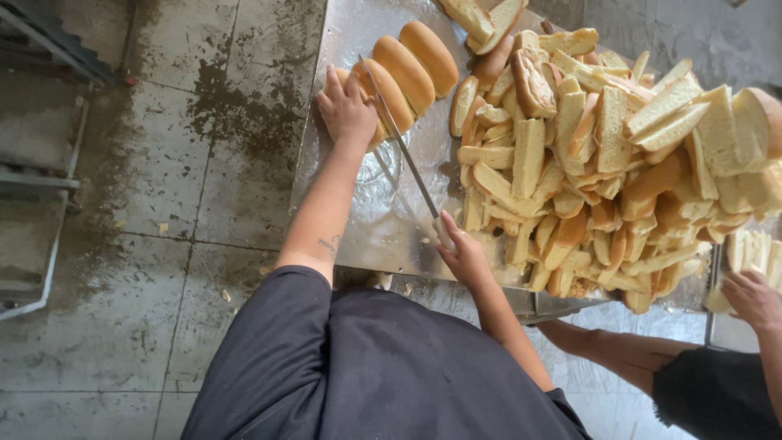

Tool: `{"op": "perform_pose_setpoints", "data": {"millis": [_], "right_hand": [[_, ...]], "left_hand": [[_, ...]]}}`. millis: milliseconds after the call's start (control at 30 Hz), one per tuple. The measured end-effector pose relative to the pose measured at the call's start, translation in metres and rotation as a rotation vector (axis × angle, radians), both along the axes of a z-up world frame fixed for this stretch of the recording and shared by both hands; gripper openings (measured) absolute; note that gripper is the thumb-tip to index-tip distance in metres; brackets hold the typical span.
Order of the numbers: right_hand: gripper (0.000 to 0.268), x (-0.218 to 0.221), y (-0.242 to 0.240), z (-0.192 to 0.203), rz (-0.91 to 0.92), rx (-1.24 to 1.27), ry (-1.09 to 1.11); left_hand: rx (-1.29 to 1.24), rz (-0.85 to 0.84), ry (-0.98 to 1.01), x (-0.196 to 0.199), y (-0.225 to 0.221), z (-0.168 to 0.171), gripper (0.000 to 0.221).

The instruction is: The person slices bread rolls by hand using a long serrated knife, occasionally picking up individual rolls or clusters to cut and place onto a pile on a metal table.

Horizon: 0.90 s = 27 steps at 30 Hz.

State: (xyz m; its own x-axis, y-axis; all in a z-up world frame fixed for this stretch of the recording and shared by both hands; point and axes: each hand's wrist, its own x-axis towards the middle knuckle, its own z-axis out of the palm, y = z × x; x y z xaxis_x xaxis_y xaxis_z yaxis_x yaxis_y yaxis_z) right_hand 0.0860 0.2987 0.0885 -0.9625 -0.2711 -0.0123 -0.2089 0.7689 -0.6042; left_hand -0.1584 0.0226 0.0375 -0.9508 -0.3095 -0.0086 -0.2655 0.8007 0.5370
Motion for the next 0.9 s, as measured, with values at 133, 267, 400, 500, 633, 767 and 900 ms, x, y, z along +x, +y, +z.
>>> {"op": "perform_pose_setpoints", "data": {"millis": [133, 267, 400, 500, 633, 767, 900], "right_hand": [[0.078, -0.014, 0.011, -0.001, 0.044, 0.029, 0.014], [0.077, -0.019, 0.027, 0.002, 0.049, 0.166, -0.068], [0.076, -0.029, 0.031, -0.005, 0.110, 0.133, 0.008], [0.075, -0.052, 0.022, -0.016, 0.131, 0.169, 0.030], [0.075, -0.077, 0.003, -0.031, 0.080, 0.119, -0.027], [0.072, -0.045, 0.029, -0.021, 0.040, 0.199, -0.082], [0.073, 0.035, 0.098, -0.015, -0.126, 0.259, -0.311]], "left_hand": [[-0.041, 0.025, -0.001, 0.001, 0.008, -0.035, 0.061], [-0.057, 0.066, 0.152, 0.000, 0.014, -0.051, 0.065], [-0.068, 0.089, 0.226, -0.001, 0.020, -0.055, 0.068], [-0.068, 0.094, 0.216, 0.001, 0.023, -0.057, 0.068], [-0.060, 0.104, 0.273, 0.005, 0.024, -0.063, 0.067], [-0.056, 0.107, 0.320, -0.005, 0.018, -0.070, 0.068], [-0.061, 0.084, 0.421, -0.005, 0.017, -0.075, 0.069]]}}
